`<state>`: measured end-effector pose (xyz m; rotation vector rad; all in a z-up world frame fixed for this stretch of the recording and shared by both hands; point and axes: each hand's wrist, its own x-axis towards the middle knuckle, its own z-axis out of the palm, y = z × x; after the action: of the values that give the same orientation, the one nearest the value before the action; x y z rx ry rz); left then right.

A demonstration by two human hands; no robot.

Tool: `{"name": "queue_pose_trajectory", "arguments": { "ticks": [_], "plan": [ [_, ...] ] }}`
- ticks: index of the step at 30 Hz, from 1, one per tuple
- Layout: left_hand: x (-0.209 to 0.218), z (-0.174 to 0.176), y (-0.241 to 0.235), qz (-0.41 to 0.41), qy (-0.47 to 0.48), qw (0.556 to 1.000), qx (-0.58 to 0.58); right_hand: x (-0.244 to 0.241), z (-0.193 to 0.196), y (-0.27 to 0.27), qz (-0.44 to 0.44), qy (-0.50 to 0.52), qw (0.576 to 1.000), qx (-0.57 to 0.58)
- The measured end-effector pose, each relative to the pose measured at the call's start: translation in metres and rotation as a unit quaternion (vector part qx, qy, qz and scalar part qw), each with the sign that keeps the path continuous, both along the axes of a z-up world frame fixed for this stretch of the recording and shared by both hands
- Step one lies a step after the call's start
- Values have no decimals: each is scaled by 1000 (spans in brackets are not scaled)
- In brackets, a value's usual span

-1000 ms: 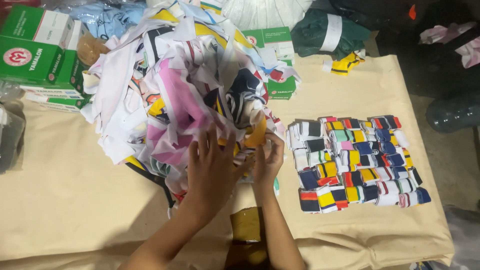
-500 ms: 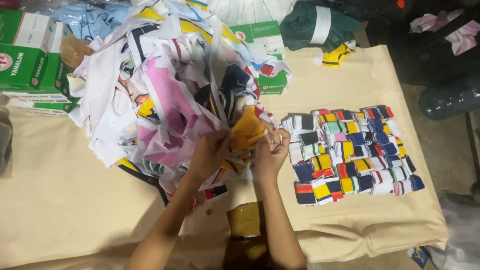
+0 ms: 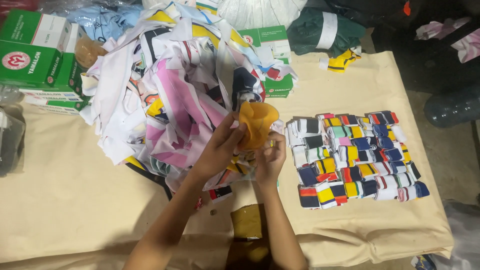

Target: Sorting through a pile of fabric scraps and trimming selected pieces with scissors on a work table.

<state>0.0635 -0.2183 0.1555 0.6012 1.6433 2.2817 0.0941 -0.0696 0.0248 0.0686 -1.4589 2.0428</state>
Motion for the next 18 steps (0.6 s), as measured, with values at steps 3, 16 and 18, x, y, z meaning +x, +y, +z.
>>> {"name": "queue_pose_trajectory", "arguments": {
  "ticks": [3, 16, 18],
  "plan": [
    [-6, 12, -1, -44, 36, 996, 68, 6, 24, -2, 32, -85, 991, 94],
    [-30, 77, -13, 81, 144, 983, 78, -17, 120, 28, 32, 16, 999, 35],
    [-14, 98, -10, 44, 117, 987, 103, -1, 196, -2, 52, -16, 998, -26]
  ]
}}
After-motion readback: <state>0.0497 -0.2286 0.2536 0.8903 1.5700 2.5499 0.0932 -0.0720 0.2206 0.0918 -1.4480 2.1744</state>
